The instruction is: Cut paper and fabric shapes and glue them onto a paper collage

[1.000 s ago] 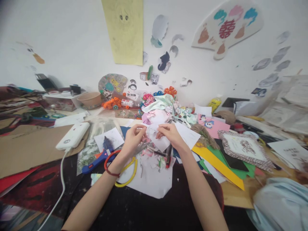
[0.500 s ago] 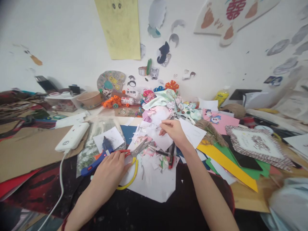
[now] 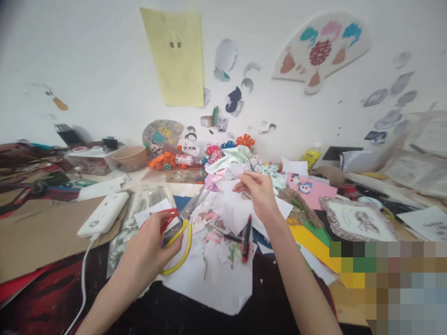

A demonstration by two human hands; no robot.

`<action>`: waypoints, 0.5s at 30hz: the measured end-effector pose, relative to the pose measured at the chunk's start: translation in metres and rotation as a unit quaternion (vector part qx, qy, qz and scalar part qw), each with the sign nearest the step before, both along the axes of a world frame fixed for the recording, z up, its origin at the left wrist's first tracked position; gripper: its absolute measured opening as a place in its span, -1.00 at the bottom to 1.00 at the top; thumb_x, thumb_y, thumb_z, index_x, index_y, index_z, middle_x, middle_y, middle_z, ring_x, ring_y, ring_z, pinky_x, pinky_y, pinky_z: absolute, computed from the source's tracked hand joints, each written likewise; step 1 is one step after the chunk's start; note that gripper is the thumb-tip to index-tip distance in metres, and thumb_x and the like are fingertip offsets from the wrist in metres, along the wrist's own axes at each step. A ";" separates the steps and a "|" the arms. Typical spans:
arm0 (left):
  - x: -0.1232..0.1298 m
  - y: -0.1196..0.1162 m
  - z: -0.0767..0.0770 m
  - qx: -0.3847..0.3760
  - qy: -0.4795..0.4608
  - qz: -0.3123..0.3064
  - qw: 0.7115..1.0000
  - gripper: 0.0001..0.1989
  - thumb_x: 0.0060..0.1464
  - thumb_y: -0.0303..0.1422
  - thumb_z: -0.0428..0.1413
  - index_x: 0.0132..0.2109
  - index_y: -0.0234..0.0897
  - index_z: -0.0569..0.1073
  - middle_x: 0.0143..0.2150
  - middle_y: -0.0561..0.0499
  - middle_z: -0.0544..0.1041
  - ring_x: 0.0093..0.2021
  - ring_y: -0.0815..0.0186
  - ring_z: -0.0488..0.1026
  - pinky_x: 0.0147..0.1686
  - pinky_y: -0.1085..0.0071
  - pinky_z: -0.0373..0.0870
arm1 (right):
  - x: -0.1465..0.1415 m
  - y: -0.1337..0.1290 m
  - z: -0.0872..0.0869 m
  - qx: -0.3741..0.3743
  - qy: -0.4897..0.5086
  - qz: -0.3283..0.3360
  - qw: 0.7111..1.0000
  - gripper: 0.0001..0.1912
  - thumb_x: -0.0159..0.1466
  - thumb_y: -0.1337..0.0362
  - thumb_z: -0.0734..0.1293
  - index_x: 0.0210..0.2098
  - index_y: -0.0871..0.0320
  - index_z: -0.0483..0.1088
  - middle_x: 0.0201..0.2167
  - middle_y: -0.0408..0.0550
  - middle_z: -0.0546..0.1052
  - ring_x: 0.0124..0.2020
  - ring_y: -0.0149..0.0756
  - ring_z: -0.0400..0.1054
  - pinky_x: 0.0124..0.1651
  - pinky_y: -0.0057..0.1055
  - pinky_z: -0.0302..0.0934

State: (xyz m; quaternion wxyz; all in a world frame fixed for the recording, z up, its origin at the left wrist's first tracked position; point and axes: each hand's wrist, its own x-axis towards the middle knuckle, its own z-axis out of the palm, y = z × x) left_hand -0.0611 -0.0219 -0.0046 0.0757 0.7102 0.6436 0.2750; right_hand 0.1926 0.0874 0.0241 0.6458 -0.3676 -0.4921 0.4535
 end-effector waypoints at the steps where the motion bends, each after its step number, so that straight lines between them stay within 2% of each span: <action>1: -0.001 0.009 0.004 0.009 -0.060 0.001 0.998 -0.58 0.11 -0.20 0.12 0.06 -0.27 0.27 -0.03 -0.16 0.48 -0.09 0.06 0.50 -0.14 0.16 0.43 | 0.000 -0.001 0.013 0.017 0.005 -0.008 1.000 -0.83 0.06 0.22 0.51 -0.47 0.18 0.51 -0.63 -0.13 0.54 -0.57 -0.38 0.45 -0.42 -0.49 0.31; 5: 0.007 0.056 0.022 0.056 -0.251 -0.003 0.966 -0.53 0.03 -0.10 0.20 -0.05 -0.19 0.19 -0.24 0.03 0.42 -0.29 0.23 0.43 -0.29 0.31 0.37 | -0.003 -0.007 0.061 0.091 0.007 -0.050 0.995 -0.86 0.09 0.23 0.49 -0.49 0.17 0.52 -0.60 -0.13 0.54 -0.51 -0.35 0.46 -0.38 -0.45 0.33; 8: 0.015 0.089 0.046 0.110 -0.308 -0.068 0.943 -0.58 0.05 -0.11 0.17 -0.11 -0.19 0.15 -0.29 0.08 0.35 -0.35 0.32 0.35 -0.33 0.38 0.32 | 0.000 -0.011 0.080 0.116 -0.037 -0.075 0.990 -0.86 0.12 0.23 0.47 -0.48 0.17 0.54 -0.57 -0.12 0.55 -0.50 -0.35 0.45 -0.37 -0.42 0.33; 10: 0.016 0.105 0.066 0.124 -0.269 -0.096 0.950 -0.57 0.04 -0.12 0.17 -0.10 -0.20 0.16 -0.25 0.04 0.36 -0.31 0.31 0.36 -0.29 0.37 0.32 | 0.007 -0.011 0.085 0.131 -0.085 -0.103 0.982 -0.89 0.13 0.24 0.46 -0.43 0.16 0.57 -0.58 -0.13 0.55 -0.51 -0.35 0.43 -0.37 -0.41 0.34; 12: 0.014 0.114 0.084 0.113 -0.184 -0.108 0.971 -0.50 0.00 -0.11 0.19 -0.03 -0.22 0.16 -0.15 -0.03 0.40 -0.24 0.24 0.40 -0.24 0.31 0.35 | 0.019 -0.010 0.087 0.155 -0.119 -0.150 0.969 -0.92 0.14 0.26 0.46 -0.38 0.13 0.59 -0.59 -0.16 0.54 -0.52 -0.36 0.42 -0.37 -0.40 0.35; 15: 0.013 0.120 0.102 0.104 -0.069 -0.137 0.983 -0.40 -0.02 -0.07 0.22 0.04 -0.24 0.17 0.02 -0.16 0.40 -0.07 0.10 0.45 -0.11 0.19 0.39 | 0.038 -0.010 0.088 0.185 -0.146 -0.213 0.948 -0.94 0.15 0.27 0.45 -0.37 0.09 0.59 -0.59 -0.19 0.54 -0.53 -0.37 0.42 -0.38 -0.40 0.35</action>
